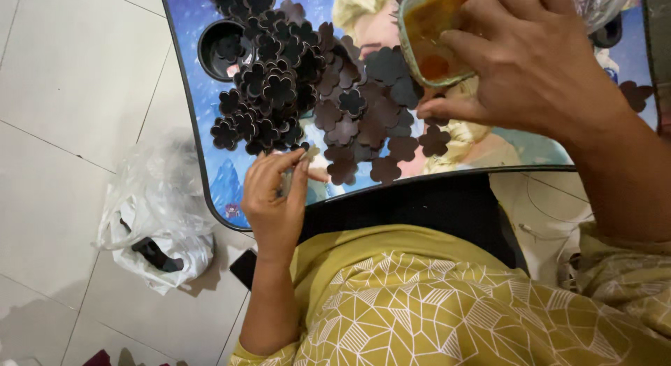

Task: The person sits on the floor and assembles decorative flower pieces, pressing dark flower-shaped cutouts onto white flower-shaped bases. They take glue from a container on the lap tray, apply it to a cutout, align it over a white base, and press the pieces together, setting finished flowers aside on the tray.

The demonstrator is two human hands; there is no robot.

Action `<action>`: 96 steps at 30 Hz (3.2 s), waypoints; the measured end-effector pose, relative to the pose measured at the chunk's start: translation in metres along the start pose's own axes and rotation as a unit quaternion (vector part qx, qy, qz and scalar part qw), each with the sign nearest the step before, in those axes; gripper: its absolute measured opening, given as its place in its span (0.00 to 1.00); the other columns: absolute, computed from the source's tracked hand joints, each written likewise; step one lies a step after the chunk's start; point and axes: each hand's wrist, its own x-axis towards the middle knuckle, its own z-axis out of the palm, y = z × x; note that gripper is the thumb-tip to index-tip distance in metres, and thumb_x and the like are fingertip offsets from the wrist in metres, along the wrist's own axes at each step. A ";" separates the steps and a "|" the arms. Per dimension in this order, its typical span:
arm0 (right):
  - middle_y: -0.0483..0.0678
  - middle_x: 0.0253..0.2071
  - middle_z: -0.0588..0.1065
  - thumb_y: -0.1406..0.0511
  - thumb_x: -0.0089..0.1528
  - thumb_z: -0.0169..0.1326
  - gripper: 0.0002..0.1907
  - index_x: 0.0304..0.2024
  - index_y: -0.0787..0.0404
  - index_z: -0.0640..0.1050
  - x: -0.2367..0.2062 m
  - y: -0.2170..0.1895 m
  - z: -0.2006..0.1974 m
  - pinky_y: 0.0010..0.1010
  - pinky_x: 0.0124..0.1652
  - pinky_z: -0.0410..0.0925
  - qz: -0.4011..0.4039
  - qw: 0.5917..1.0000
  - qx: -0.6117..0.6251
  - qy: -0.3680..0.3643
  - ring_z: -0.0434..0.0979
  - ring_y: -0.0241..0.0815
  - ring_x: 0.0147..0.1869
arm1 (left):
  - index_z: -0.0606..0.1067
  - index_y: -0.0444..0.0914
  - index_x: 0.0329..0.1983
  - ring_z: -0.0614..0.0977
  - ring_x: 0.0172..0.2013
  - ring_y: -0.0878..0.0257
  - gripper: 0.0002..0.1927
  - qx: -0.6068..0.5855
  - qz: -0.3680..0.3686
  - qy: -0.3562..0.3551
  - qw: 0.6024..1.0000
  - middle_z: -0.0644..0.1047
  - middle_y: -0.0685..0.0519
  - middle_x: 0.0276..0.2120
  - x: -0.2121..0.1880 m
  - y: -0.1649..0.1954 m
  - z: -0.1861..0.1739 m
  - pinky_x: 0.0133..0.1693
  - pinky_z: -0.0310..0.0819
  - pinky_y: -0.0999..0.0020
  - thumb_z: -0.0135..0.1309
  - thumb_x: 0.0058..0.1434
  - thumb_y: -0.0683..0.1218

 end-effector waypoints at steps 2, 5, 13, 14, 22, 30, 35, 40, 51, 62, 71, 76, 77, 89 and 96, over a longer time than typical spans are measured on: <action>0.41 0.46 0.76 0.25 0.54 0.41 0.44 0.48 0.45 0.86 0.013 0.000 0.008 0.38 0.62 0.55 -0.008 0.993 -0.112 -0.037 0.68 0.38 0.59 | 0.81 0.37 0.45 0.83 0.46 0.54 0.07 -0.024 -0.012 -0.010 1.000 0.82 0.51 0.41 0.002 -0.001 0.003 0.60 0.73 0.55 0.63 0.64 0.39; 0.39 0.44 0.76 0.23 0.53 0.36 0.45 0.45 0.41 0.86 0.026 0.002 0.017 0.39 0.62 0.53 -0.009 0.987 -0.138 -0.083 0.67 0.36 0.60 | 0.81 0.37 0.46 0.83 0.45 0.57 0.07 -0.046 -0.019 -0.029 0.998 0.83 0.54 0.37 0.005 -0.005 0.004 0.63 0.72 0.54 0.62 0.65 0.39; 0.37 0.45 0.76 0.23 0.53 0.36 0.44 0.41 0.40 0.86 0.045 0.003 0.022 0.38 0.63 0.50 -0.014 0.985 -0.151 -0.084 0.66 0.36 0.63 | 0.81 0.37 0.45 0.83 0.46 0.55 0.07 -0.032 -0.011 -0.029 0.999 0.82 0.51 0.39 0.016 -0.016 0.008 0.62 0.71 0.53 0.63 0.63 0.39; 0.37 0.45 0.76 0.23 0.53 0.36 0.44 0.41 0.40 0.86 0.047 0.003 0.022 0.38 0.63 0.50 -0.014 0.985 -0.147 -0.088 0.66 0.37 0.63 | 0.81 0.37 0.44 0.83 0.47 0.54 0.07 -0.028 -0.006 -0.029 0.999 0.82 0.50 0.39 0.017 -0.018 0.007 0.62 0.71 0.54 0.64 0.63 0.39; 0.38 0.46 0.77 0.25 0.54 0.45 0.40 0.40 0.43 0.86 0.046 0.002 0.023 0.38 0.62 0.53 -0.011 0.995 -0.085 -0.042 0.68 0.39 0.62 | 0.81 0.36 0.44 0.83 0.48 0.53 0.07 -0.025 -0.008 -0.024 0.999 0.83 0.51 0.39 0.018 -0.025 0.004 0.60 0.73 0.55 0.63 0.63 0.39; 0.49 0.55 0.74 0.34 0.60 0.59 0.36 0.41 0.60 0.81 0.018 0.003 0.013 0.44 0.63 0.57 0.048 0.986 0.151 -0.057 0.68 0.49 0.62 | 0.81 0.36 0.48 0.83 0.48 0.54 0.09 -0.051 -0.005 0.002 0.999 0.83 0.50 0.41 0.013 -0.019 -0.001 0.59 0.75 0.58 0.62 0.65 0.37; 0.52 0.57 0.77 0.36 0.52 0.61 0.36 0.34 0.62 0.83 0.003 -0.009 -0.008 0.51 0.64 0.53 0.016 0.996 0.093 -0.010 0.70 0.54 0.63 | 0.80 0.35 0.52 0.83 0.42 0.64 0.11 -0.114 -0.092 0.013 0.989 0.82 0.50 0.43 0.001 -0.001 -0.009 0.48 0.77 0.72 0.60 0.67 0.36; 0.53 0.57 0.76 0.39 0.52 0.63 0.33 0.37 0.60 0.85 -0.014 -0.028 -0.022 0.53 0.67 0.53 0.015 0.978 0.208 0.002 0.70 0.54 0.60 | 0.80 0.34 0.55 0.79 0.42 0.72 0.12 -0.344 -0.212 -0.059 0.913 0.79 0.55 0.43 -0.011 0.013 0.005 0.46 0.74 0.78 0.57 0.70 0.37; 0.50 0.49 0.76 0.70 0.51 0.61 0.17 0.44 0.54 0.86 -0.048 -0.115 -0.024 0.46 0.62 0.58 0.101 0.911 0.384 0.109 0.72 0.50 0.51 | 0.73 0.37 0.69 0.76 0.43 0.77 0.21 -0.468 -0.303 -0.173 0.812 0.80 0.59 0.45 -0.034 0.047 0.023 0.48 0.73 0.81 0.53 0.72 0.38; 0.46 0.51 0.75 0.67 0.54 0.66 0.17 0.46 0.51 0.87 -0.063 -0.128 -0.016 0.45 0.62 0.56 0.047 0.959 0.251 0.124 0.70 0.47 0.52 | 0.72 0.38 0.70 0.75 0.42 0.79 0.22 -0.436 -0.264 -0.196 0.838 0.79 0.61 0.44 -0.045 0.052 0.026 0.48 0.74 0.81 0.52 0.73 0.37; 0.45 0.50 0.75 0.67 0.55 0.65 0.16 0.46 0.51 0.87 -0.073 -0.130 -0.012 0.45 0.62 0.57 0.045 0.955 0.267 0.121 0.72 0.47 0.52 | 0.72 0.37 0.70 0.76 0.42 0.79 0.22 -0.410 -0.267 -0.206 0.848 0.81 0.60 0.44 -0.051 0.054 0.031 0.47 0.75 0.81 0.53 0.73 0.38; 0.47 0.50 0.76 0.67 0.52 0.65 0.16 0.44 0.51 0.86 -0.078 -0.123 -0.007 0.46 0.62 0.58 0.059 0.951 0.276 0.124 0.72 0.48 0.52 | 0.72 0.37 0.70 0.75 0.40 0.79 0.22 -0.404 -0.277 -0.194 0.850 0.79 0.62 0.41 -0.051 0.054 0.033 0.46 0.73 0.82 0.53 0.73 0.38; 0.49 0.50 0.76 0.68 0.52 0.65 0.16 0.44 0.52 0.86 -0.081 -0.120 -0.006 0.47 0.62 0.58 0.074 0.947 0.286 0.124 0.72 0.49 0.52 | 0.72 0.36 0.70 0.74 0.39 0.79 0.22 -0.411 -0.279 -0.193 0.846 0.78 0.62 0.40 -0.052 0.054 0.033 0.45 0.72 0.82 0.53 0.73 0.38; 0.52 0.43 0.79 0.80 0.54 0.66 0.20 0.48 0.67 0.77 -0.082 -0.129 0.007 0.43 0.50 0.71 0.157 0.840 0.491 0.167 0.75 0.54 0.47 | 0.71 0.34 0.70 0.78 0.43 0.77 0.22 -0.444 -0.294 -0.236 0.813 0.81 0.58 0.44 -0.055 0.051 0.037 0.48 0.76 0.79 0.53 0.73 0.38; 0.52 0.52 0.78 0.76 0.56 0.65 0.18 0.47 0.60 0.81 -0.094 -0.136 0.011 0.42 0.55 0.71 0.152 0.874 0.432 0.164 0.77 0.55 0.54 | 0.71 0.33 0.70 0.79 0.42 0.76 0.22 -0.457 -0.300 -0.252 0.799 0.81 0.57 0.44 -0.055 0.052 0.040 0.48 0.76 0.79 0.53 0.73 0.38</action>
